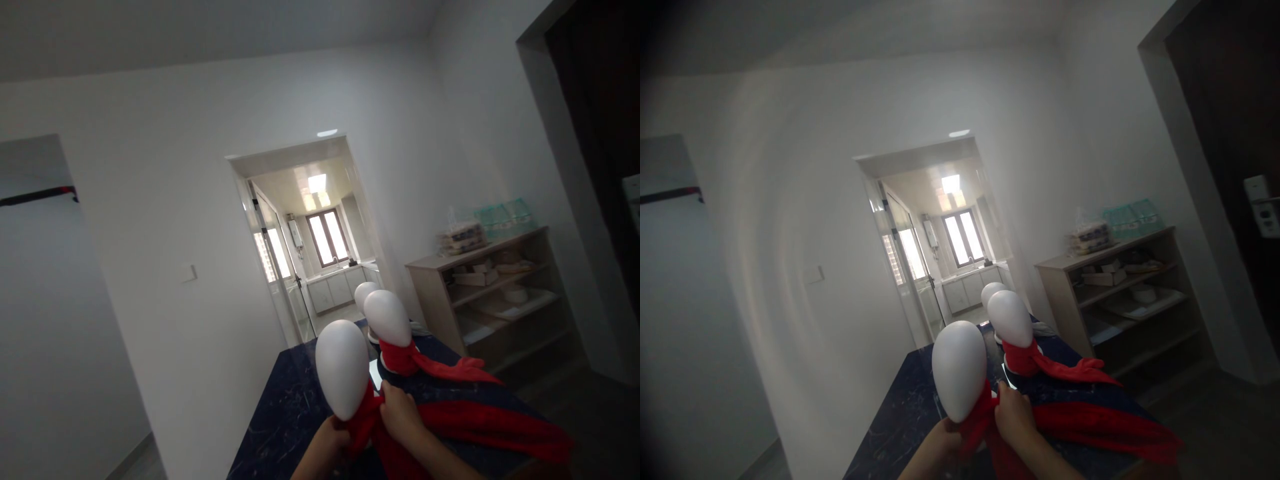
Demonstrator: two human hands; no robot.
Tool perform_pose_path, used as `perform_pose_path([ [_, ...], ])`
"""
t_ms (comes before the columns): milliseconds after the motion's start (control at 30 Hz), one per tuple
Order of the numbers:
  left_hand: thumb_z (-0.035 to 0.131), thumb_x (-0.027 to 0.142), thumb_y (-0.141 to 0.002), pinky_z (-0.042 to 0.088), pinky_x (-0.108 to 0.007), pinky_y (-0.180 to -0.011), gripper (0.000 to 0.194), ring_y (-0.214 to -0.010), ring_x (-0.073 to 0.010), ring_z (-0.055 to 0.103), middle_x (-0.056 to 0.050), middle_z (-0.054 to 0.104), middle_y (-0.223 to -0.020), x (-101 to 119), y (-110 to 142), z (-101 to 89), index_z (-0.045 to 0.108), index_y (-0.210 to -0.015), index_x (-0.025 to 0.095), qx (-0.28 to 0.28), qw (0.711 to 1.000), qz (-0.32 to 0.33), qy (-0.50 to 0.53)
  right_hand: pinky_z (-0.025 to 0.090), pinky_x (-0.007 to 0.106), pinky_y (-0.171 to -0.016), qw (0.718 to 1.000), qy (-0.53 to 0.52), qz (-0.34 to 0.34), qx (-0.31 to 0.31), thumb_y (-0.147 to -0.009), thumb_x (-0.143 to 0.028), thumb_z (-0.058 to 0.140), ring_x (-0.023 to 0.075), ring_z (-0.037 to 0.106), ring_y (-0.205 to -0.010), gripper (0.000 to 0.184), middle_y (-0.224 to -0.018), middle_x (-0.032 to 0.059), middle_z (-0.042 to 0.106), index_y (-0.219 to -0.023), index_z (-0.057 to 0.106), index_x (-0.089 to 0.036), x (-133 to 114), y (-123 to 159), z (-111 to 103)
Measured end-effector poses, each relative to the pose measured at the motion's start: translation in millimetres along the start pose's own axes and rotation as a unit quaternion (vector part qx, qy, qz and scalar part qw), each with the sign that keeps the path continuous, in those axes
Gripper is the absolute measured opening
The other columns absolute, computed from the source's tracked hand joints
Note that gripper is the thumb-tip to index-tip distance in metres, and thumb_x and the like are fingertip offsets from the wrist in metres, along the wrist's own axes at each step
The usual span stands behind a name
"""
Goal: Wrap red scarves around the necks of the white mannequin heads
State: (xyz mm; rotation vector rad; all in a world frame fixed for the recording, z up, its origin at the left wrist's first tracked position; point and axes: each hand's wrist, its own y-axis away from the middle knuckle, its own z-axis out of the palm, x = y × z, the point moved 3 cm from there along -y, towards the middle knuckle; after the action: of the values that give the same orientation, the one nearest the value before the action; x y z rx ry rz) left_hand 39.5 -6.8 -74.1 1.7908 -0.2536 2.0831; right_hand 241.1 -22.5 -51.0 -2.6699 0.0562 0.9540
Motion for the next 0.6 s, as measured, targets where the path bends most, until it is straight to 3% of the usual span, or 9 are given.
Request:
perform_pose_path([
  [100, 0.075, 0.007, -0.060, 0.057, -0.033, -0.075, 0.041, -0.082, -0.0283, 0.077, -0.015, 0.083, -0.094, -5.2, 2.2, 8.4, 0.080, -0.100, 0.008, 0.032, 0.992, 0.060, 0.102, 0.042, 0.033, -0.082, 1.000, 0.007, -0.003, -0.004, -0.082, -0.005, 0.049, 0.0263, 0.075, -0.106, 0.030, -0.104, 0.0075, 0.081, -0.102, 0.063, -0.021, 0.5, 2.0, 1.0],
  [200, 0.071, 0.017, -0.079, 0.060, -0.039, -0.085, 0.024, -0.091, -0.0314, 0.079, -0.017, 0.083, -0.097, -15.5, 4.2, 22.0, 0.078, -0.100, 0.009, 0.064, 0.972, 0.050, 0.219, 0.043, 0.034, -0.085, 1.000, 0.022, -0.004, -0.009, -0.082, -0.005, 0.051, 0.0274, 0.075, -0.107, 0.028, -0.104, 0.0080, 0.080, -0.102, 0.063, -0.022, 3.9, 3.7, 3.8],
  [333, 0.065, 0.010, -0.083, 0.062, -0.036, -0.086, 0.014, -0.087, -0.0278, 0.079, -0.015, 0.082, -0.089, -16.1, 7.2, 23.5, 0.075, -0.092, 0.010, 0.109, 0.956, 0.024, 0.272, 0.043, 0.035, -0.087, 0.999, 0.037, -0.008, -0.011, -0.084, -0.004, 0.050, 0.0276, 0.074, -0.108, 0.030, -0.105, 0.0093, 0.080, -0.105, 0.062, -0.021, 9.6, 2.0, 5.8],
  [433, 0.067, 0.011, -0.083, 0.063, -0.034, -0.080, 0.013, -0.080, -0.0271, 0.079, -0.016, 0.080, -0.082, -7.4, 12.2, 12.6, 0.075, -0.093, 0.007, 0.080, 0.964, -0.032, 0.253, 0.043, 0.035, -0.086, 0.999, 0.039, -0.005, -0.015, -0.086, -0.003, 0.047, 0.0273, 0.075, -0.107, 0.031, -0.106, 0.0104, 0.080, -0.108, 0.061, -0.020, 12.5, -1.7, 5.1],
  [533, 0.073, 0.008, -0.077, 0.063, -0.040, -0.083, 0.034, -0.088, -0.0325, 0.079, -0.017, 0.082, -0.090, -1.5, 15.6, 2.0, 0.076, -0.111, 0.007, 0.015, 0.978, -0.062, 0.199, 0.044, 0.035, -0.086, 0.999, 0.033, -0.008, -0.019, -0.086, -0.004, 0.046, 0.0273, 0.075, -0.107, 0.032, -0.106, 0.0095, 0.081, -0.109, 0.061, -0.021, 12.7, -3.7, 4.5],
  [600, 0.076, 0.001, -0.070, 0.062, -0.042, -0.084, 0.043, -0.089, -0.0340, 0.079, -0.015, 0.083, -0.091, -3.3, 13.7, -1.8, 0.077, -0.112, 0.011, -0.019, 0.986, -0.058, 0.157, 0.045, 0.035, -0.085, 0.999, 0.030, -0.009, -0.019, -0.086, -0.004, 0.046, 0.0280, 0.075, -0.107, 0.032, -0.107, 0.0095, 0.081, -0.109, 0.061, -0.022, 12.3, -3.5, 4.6],
])
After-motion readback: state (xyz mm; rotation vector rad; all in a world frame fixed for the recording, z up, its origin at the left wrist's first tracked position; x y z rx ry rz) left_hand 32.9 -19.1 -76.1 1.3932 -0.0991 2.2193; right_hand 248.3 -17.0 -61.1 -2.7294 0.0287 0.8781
